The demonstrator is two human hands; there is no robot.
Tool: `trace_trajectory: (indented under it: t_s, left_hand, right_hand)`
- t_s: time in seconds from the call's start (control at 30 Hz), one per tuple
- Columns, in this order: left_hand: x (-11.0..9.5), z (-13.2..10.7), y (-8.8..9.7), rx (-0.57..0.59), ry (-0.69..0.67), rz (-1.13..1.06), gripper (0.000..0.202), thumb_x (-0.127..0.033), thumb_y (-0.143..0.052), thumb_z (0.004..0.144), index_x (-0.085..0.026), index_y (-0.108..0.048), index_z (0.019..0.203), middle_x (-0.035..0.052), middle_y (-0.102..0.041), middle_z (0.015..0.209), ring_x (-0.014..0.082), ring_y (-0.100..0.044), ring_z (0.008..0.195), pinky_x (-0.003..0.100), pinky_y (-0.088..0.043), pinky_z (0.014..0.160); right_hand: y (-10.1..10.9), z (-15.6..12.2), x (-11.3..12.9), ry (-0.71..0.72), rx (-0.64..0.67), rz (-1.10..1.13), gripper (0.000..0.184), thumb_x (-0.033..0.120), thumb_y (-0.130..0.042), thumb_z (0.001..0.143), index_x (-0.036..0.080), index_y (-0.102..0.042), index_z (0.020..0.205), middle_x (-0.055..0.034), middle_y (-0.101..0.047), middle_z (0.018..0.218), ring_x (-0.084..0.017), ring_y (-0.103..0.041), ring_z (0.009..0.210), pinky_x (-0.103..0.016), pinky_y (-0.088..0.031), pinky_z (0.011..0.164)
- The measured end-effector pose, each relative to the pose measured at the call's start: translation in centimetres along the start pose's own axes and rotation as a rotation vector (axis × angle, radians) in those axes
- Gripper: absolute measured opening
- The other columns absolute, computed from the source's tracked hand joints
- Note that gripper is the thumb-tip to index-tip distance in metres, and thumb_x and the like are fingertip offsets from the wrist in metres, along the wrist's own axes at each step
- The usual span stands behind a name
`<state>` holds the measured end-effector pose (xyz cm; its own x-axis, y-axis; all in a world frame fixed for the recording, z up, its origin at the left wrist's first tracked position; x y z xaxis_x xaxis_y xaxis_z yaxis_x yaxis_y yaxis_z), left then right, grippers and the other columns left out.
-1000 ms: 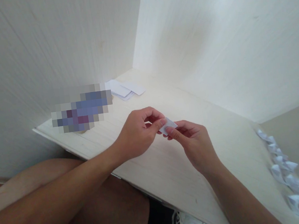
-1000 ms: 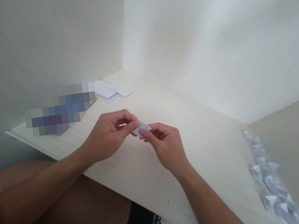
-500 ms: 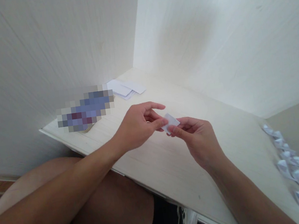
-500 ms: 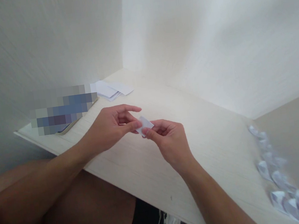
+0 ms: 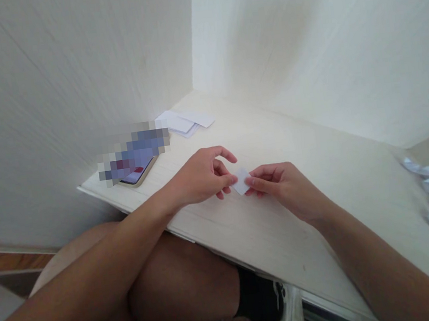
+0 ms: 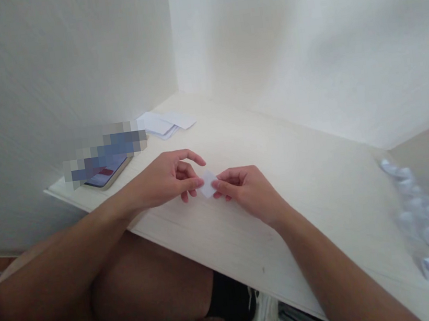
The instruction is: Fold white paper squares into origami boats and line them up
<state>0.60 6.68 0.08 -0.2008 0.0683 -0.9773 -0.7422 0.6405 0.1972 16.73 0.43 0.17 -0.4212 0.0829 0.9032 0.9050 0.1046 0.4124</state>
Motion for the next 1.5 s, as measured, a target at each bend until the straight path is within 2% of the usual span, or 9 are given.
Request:
trace_trajectory:
  t_s: [0.13,0.27,0.37,0.57,0.7,0.93,1.2,1.37,1.5]
  left_hand:
    - [-0.2,-0.3,0.5,-0.001,-0.055,0.375,0.023,-0.009,-0.073,0.078,-0.016,-0.066,0.099,-0.002,-0.07,0.065,0.0148,-0.064,0.059,0.026,-0.044,0.056]
    - [-0.3,-0.6,0.7,-0.039,-0.112,0.682,0.017,-0.022,-0.077,0.079,-0.018,-0.073,0.095,0.0004,-0.071,0.075,0.018,-0.065,0.068,0.031,-0.046,0.066]
    - [-0.2,-1.0,0.7,-0.064,-0.215,0.796,0.02,-0.028,-0.079,0.082,-0.021,-0.078,0.1,0.0028,-0.071,0.09,0.0186,-0.066,0.076,0.033,-0.048,0.074]
    - [0.1,-2.6,0.8,0.097,-0.477,0.829,0.014,-0.02,-0.07,0.093,-0.02,-0.081,0.1,0.0044,-0.07,0.099,0.017,-0.065,0.085,0.029,-0.049,0.077]
    - [0.3,-2.6,1.4,0.13,-0.5,0.773,0.012,-0.02,-0.071,0.092,-0.021,-0.082,0.097,0.0028,-0.071,0.096,0.0142,-0.065,0.079,0.026,-0.05,0.072]
    - [0.5,-1.7,1.8,0.188,-0.469,0.722,0.014,-0.021,-0.069,0.093,-0.025,-0.08,0.086,0.0,-0.072,0.092,0.0127,-0.066,0.074,0.024,-0.051,0.068]
    - [0.1,-2.9,0.9,0.139,-0.537,0.83,0.017,-0.02,-0.06,0.097,-0.023,-0.076,0.096,0.0041,-0.071,0.101,0.0162,-0.066,0.085,0.026,-0.054,0.076]
    - [-0.1,-3.2,0.3,0.04,-0.551,0.85,0.017,-0.018,-0.059,0.098,-0.022,-0.075,0.094,0.0024,-0.073,0.091,0.0163,-0.067,0.084,0.026,-0.052,0.074]
    - [-0.2,-3.2,0.4,-0.008,-0.511,0.83,0.016,-0.013,-0.061,0.095,-0.021,-0.075,0.094,0.0011,-0.076,0.09,0.0154,-0.068,0.083,0.026,-0.05,0.074]
  right_hand:
    - [0.1,-0.1,0.8,0.236,-0.134,-0.349,0.019,0.022,-0.076,0.083,0.019,-0.076,0.102,-0.0077,-0.076,0.099,-0.019,-0.068,0.081,-0.033,-0.053,0.072]
    - [-1.4,-0.3,0.9,0.403,0.017,-0.445,0.009,0.016,-0.072,0.088,0.021,-0.079,0.092,-0.0067,-0.071,0.102,-0.018,-0.067,0.085,-0.033,-0.054,0.078]
    - [-1.7,-0.5,0.9,0.456,0.033,-0.495,0.013,0.016,-0.069,0.091,0.021,-0.081,0.094,-0.0079,-0.071,0.105,-0.02,-0.068,0.09,-0.035,-0.054,0.081]
    - [-2.2,-1.0,1.3,0.511,0.018,-0.549,0.015,0.025,-0.081,0.084,0.017,-0.08,0.097,-0.0101,-0.073,0.108,-0.025,-0.067,0.1,-0.04,-0.055,0.088]
    - [-2.6,-1.0,1.6,0.49,-0.014,-0.515,0.012,0.024,-0.083,0.081,0.016,-0.078,0.089,-0.0087,-0.075,0.099,-0.024,-0.068,0.093,-0.038,-0.057,0.083]
    - [-3.1,-1.4,2.2,0.437,-0.039,-0.545,0.005,0.019,-0.072,0.087,0.021,-0.076,0.084,-0.0088,-0.075,0.093,-0.024,-0.068,0.087,-0.038,-0.057,0.075]
    - [-3.3,-1.3,2.4,0.566,-0.025,-0.682,0.023,0.021,-0.056,0.1,0.013,-0.077,0.095,-0.0095,-0.076,0.084,-0.023,-0.067,0.078,-0.036,-0.054,0.069]
    - [-2.8,-1.0,2.0,0.624,-0.036,-0.649,0.021,0.023,-0.058,0.1,0.013,-0.076,0.108,-0.0081,-0.078,0.089,-0.021,-0.069,0.08,-0.033,-0.053,0.071]
    - [-2.0,-0.8,1.5,0.538,-0.054,-0.56,0.017,0.019,-0.067,0.092,0.019,-0.077,0.107,-0.0057,-0.08,0.093,-0.02,-0.073,0.082,-0.03,-0.054,0.073]
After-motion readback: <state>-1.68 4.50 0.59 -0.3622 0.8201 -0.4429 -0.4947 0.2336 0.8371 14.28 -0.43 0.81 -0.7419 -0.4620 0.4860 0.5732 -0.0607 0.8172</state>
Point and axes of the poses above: each hand's wrist, its own z-axis towards the middle knuckle, its own y-axis out of the back of the hand, x = y × z, the point moved 5 cm from there along z, towards the middle knuckle
